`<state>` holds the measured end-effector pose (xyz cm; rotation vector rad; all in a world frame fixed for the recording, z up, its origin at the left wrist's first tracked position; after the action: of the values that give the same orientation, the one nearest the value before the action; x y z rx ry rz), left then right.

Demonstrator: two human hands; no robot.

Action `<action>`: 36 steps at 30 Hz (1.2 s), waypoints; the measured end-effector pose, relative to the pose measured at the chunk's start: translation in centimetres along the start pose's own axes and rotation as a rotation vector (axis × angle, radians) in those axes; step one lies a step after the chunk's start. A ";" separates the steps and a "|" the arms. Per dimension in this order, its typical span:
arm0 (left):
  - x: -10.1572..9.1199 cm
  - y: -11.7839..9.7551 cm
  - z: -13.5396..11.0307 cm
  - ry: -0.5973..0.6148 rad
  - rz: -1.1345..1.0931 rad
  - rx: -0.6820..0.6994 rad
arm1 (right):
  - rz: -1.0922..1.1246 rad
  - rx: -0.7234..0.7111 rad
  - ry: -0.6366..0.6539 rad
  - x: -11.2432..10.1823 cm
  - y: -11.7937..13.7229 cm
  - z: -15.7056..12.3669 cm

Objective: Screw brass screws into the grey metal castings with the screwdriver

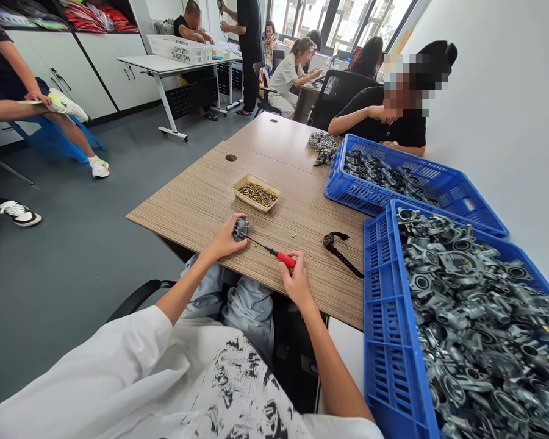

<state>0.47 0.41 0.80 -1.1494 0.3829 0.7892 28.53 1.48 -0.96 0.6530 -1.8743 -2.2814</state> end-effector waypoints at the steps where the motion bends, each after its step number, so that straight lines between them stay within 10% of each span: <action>1: 0.0 0.0 0.0 0.000 0.000 0.002 | 0.003 0.004 -0.001 0.0 -0.1 0.0; 36: 0.2 0.4 0.0 -0.011 -0.004 -0.005 | 0.025 0.031 0.012 0.0 0.0 0.1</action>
<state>0.35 0.56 0.42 -1.1501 0.3691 0.7928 28.55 1.56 -0.97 0.6421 -1.9047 -2.2324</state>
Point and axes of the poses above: each hand's wrist, its own z-axis towards the middle knuckle, its own x-axis out of the palm, y = z × x, the point moved 5 cm from there along z, towards the middle knuckle, and after that the axes turned 10 degrees about z, right-handed, at the moved point
